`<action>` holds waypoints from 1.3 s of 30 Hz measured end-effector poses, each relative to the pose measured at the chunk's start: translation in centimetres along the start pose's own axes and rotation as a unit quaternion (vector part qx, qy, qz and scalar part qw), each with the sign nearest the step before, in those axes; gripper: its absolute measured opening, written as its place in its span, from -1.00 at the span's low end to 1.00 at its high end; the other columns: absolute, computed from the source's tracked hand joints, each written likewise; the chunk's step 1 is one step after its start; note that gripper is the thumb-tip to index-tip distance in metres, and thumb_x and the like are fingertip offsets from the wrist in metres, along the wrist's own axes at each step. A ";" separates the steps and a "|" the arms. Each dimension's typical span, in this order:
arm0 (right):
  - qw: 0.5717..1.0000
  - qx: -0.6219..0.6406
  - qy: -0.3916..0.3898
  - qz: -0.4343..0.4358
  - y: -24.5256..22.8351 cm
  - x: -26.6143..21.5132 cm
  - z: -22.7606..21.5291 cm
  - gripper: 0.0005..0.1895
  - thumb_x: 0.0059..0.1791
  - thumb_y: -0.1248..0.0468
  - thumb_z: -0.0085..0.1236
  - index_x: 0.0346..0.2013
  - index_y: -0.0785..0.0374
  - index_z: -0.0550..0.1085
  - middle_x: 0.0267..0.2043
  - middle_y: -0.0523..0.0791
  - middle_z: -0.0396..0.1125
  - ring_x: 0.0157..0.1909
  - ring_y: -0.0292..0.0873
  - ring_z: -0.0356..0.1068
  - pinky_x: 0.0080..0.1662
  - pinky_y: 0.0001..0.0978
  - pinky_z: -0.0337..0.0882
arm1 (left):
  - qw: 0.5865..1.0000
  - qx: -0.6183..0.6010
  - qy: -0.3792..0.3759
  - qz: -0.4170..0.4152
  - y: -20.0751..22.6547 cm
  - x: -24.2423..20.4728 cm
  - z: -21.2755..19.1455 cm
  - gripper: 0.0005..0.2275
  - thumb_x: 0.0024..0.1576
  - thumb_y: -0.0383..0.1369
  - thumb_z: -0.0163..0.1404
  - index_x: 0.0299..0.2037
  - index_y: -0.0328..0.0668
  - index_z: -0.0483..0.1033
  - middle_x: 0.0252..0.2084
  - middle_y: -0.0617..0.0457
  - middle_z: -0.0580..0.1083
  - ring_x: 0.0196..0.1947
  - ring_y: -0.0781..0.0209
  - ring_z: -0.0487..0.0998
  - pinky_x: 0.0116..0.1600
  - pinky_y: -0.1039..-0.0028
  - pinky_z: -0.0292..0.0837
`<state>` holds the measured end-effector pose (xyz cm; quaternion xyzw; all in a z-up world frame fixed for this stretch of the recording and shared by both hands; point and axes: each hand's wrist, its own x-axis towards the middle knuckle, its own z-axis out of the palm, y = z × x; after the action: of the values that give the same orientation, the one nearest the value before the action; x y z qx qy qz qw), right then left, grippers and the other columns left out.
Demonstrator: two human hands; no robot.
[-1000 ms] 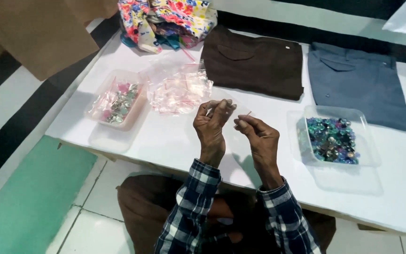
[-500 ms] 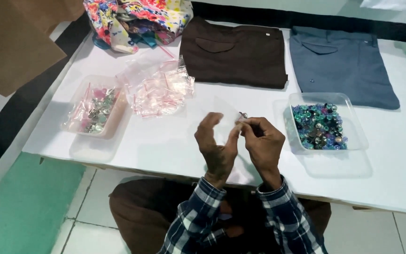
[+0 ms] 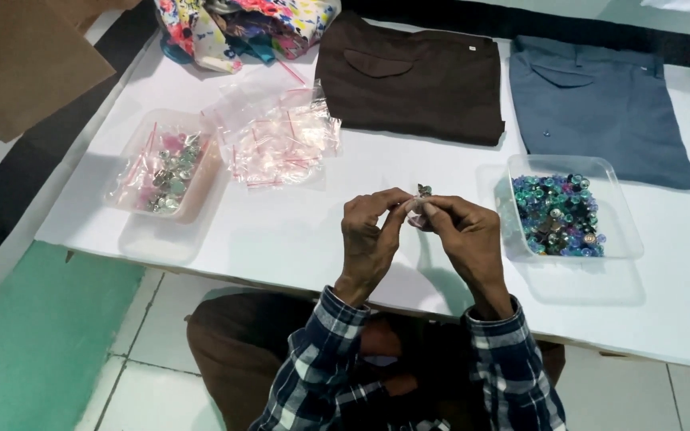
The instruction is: The person sits at a table and packs small colorful buttons into clear plastic bags. They pick buttons from a container, place them into a bag, and seal it before repeating the process with another bag.
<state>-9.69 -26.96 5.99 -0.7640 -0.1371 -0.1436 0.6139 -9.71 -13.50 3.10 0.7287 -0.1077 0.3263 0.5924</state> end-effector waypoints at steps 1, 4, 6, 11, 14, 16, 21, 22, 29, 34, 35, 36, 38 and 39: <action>1.000 0.000 -0.001 0.003 -0.2 0.0 0.2 -0.87 0.00 0.46 0.15 -0.22 0.33 0.62 -0.43 0.01 0.51 -0.29 -0.23 0.50 -0.21 -0.36 0.58 | 1.000 0.001 -0.001 -0.003 -0.1 -0.1 0.2 -0.93 0.12 -0.43 0.17 -0.24 -0.01 0.62 -0.39 0.23 0.60 -0.35 0.29 0.63 0.11 0.36 0.35; 0.995 -0.096 0.004 -0.024 -0.4 0.1 0.7 -0.85 -0.03 0.51 0.18 -0.22 0.32 0.62 -0.41 0.08 0.51 -0.35 -0.10 0.55 -0.30 -0.37 0.57 | 1.000 0.014 -0.006 0.000 -0.5 -0.3 0.9 -0.93 0.16 -0.46 0.12 -0.21 -0.05 0.60 -0.36 0.16 0.61 -0.34 0.18 0.65 0.06 0.31 0.41; 0.989 -0.136 0.048 -0.045 -0.1 0.0 1.0 -0.86 -0.01 0.49 0.18 -0.22 0.28 0.62 -0.42 0.07 0.51 -0.32 -0.05 0.55 -0.34 -0.37 0.55 | 0.998 -0.052 -0.020 -0.037 -0.7 -0.5 1.7 -0.89 0.14 -0.41 0.16 -0.16 -0.08 0.55 -0.33 0.12 0.60 -0.28 0.16 0.66 0.04 0.32 0.45; 0.992 -0.105 0.059 -0.031 -1.0 -0.3 0.7 -0.80 0.00 0.50 0.14 -0.08 0.36 0.50 -0.32 0.12 0.52 -0.27 -0.04 0.56 -0.19 -0.26 0.59 | 0.992 -0.099 -0.046 -0.066 -0.6 0.2 0.9 -0.90 0.11 -0.40 0.20 -0.20 -0.09 0.58 -0.37 0.14 0.62 -0.28 0.23 0.68 0.02 0.35 0.51; 0.987 -0.137 0.062 -0.049 -0.3 -0.4 0.4 -0.81 0.01 0.50 0.15 -0.09 0.36 0.44 -0.30 0.12 0.52 -0.24 0.01 0.56 -0.21 -0.23 0.59 | 0.997 -0.047 -0.059 -0.027 -0.5 0.2 1.0 -0.94 0.19 -0.42 0.09 -0.17 -0.11 0.59 -0.38 0.10 0.63 -0.28 0.14 0.69 -0.04 0.38 0.56; 0.983 -0.161 0.068 -0.063 0.4 -0.4 0.3 -0.81 0.01 0.50 0.15 -0.09 0.37 0.41 -0.30 0.14 0.51 -0.25 0.04 0.55 -0.24 -0.19 0.59 | 0.998 -0.015 -0.057 0.002 -0.5 0.3 1.1 -0.91 0.22 -0.46 0.04 -0.13 -0.13 0.58 -0.38 0.05 0.63 -0.26 0.06 0.69 -0.07 0.37 0.58; 0.959 -0.208 0.077 -0.176 2.1 -0.7 -0.3 -0.85 0.00 0.54 0.16 -0.21 0.32 0.41 -0.36 0.08 0.51 -0.24 0.13 0.54 -0.27 -0.14 0.59 | 0.996 0.055 -0.064 0.024 -0.3 -0.4 1.7 -0.85 0.24 -0.58 -0.06 -0.01 -0.30 0.38 -0.30 -0.24 0.61 -0.21 -0.12 0.66 -0.09 0.19 0.65; 0.959 -0.209 0.078 -0.175 1.7 -0.6 -0.6 -0.85 0.00 0.54 0.16 -0.21 0.32 0.41 -0.36 0.08 0.51 -0.24 0.13 0.54 -0.27 -0.14 0.59 | 0.996 0.054 -0.065 0.024 -0.2 0.0 1.5 -0.85 0.24 -0.58 -0.06 -0.01 -0.30 0.38 -0.30 -0.24 0.61 -0.21 -0.12 0.66 -0.09 0.19 0.65; 0.902 -0.343 -0.075 -0.252 -0.4 0.4 -2.8 -0.72 -0.06 0.59 0.13 -0.17 0.22 0.57 -0.22 -0.01 0.51 -0.16 0.09 0.55 -0.25 -0.27 0.59 | 0.973 0.112 -0.184 0.078 0.1 2.3 -0.8 -0.90 0.29 -0.47 -0.14 -0.10 -0.09 0.19 -0.44 -0.04 0.58 -0.40 -0.01 0.67 -0.27 0.34 0.66; 0.870 -0.400 -0.106 -0.268 0.1 1.4 -4.4 -0.76 -0.04 0.53 0.20 -0.19 0.15 0.58 -0.20 -0.09 0.51 -0.14 0.01 0.55 -0.21 -0.29 0.59 | 0.953 0.125 -0.249 0.118 2.0 3.4 -2.2 -0.77 0.26 -0.46 -0.07 0.10 -0.03 0.33 -0.29 -0.11 0.63 -0.27 -0.12 0.67 -0.17 0.19 0.68; 0.868 -0.403 -0.118 -0.266 0.0 1.6 -4.7 -0.79 -0.03 0.49 0.21 -0.21 0.12 0.59 -0.20 -0.12 0.50 -0.14 -0.04 0.55 -0.20 -0.36 0.57 | 0.940 0.159 -0.267 0.142 1.7 3.3 -2.3 -0.77 0.27 -0.37 -0.08 0.12 0.06 0.36 -0.20 -0.07 0.62 -0.28 -0.10 0.67 -0.14 0.18 0.67; 0.865 -0.406 -0.129 -0.263 0.0 1.8 -5.1 -0.82 -0.02 0.45 0.23 -0.22 0.10 0.60 -0.20 -0.15 0.50 -0.15 -0.09 0.55 -0.20 -0.42 0.56 | 0.925 0.192 -0.284 0.166 1.4 3.3 -2.3 -0.76 0.28 -0.27 -0.08 0.15 0.15 0.40 -0.11 -0.03 0.61 -0.29 -0.09 0.67 -0.10 0.17 0.66; 0.864 -0.405 -0.150 -0.259 -1.0 1.8 -5.5 -0.80 -0.04 0.47 0.23 -0.22 0.11 0.60 -0.20 -0.10 0.50 -0.16 -0.04 0.55 -0.22 -0.37 0.57 | 0.912 0.210 -0.301 0.181 1.0 3.7 -2.5 -0.77 0.27 -0.27 -0.05 0.13 0.15 0.42 -0.10 -0.02 0.60 -0.27 -0.12 0.67 -0.09 0.12 0.64; 0.861 -0.403 -0.173 -0.256 -1.6 1.9 -5.7 -0.79 -0.05 0.49 0.24 -0.22 0.12 0.60 -0.20 -0.06 0.51 -0.17 0.01 0.55 -0.23 -0.32 0.57 | 0.901 0.228 -0.314 0.194 0.8 3.8 -2.7 -0.77 0.25 -0.27 -0.03 0.11 0.15 0.44 -0.08 -0.02 0.58 -0.25 -0.15 0.66 -0.09 0.08 0.63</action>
<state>-8.86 -32.12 9.27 -0.8954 -0.3622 -0.2037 0.1599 -8.21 -10.39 6.25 0.8733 -0.3505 0.2045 0.2697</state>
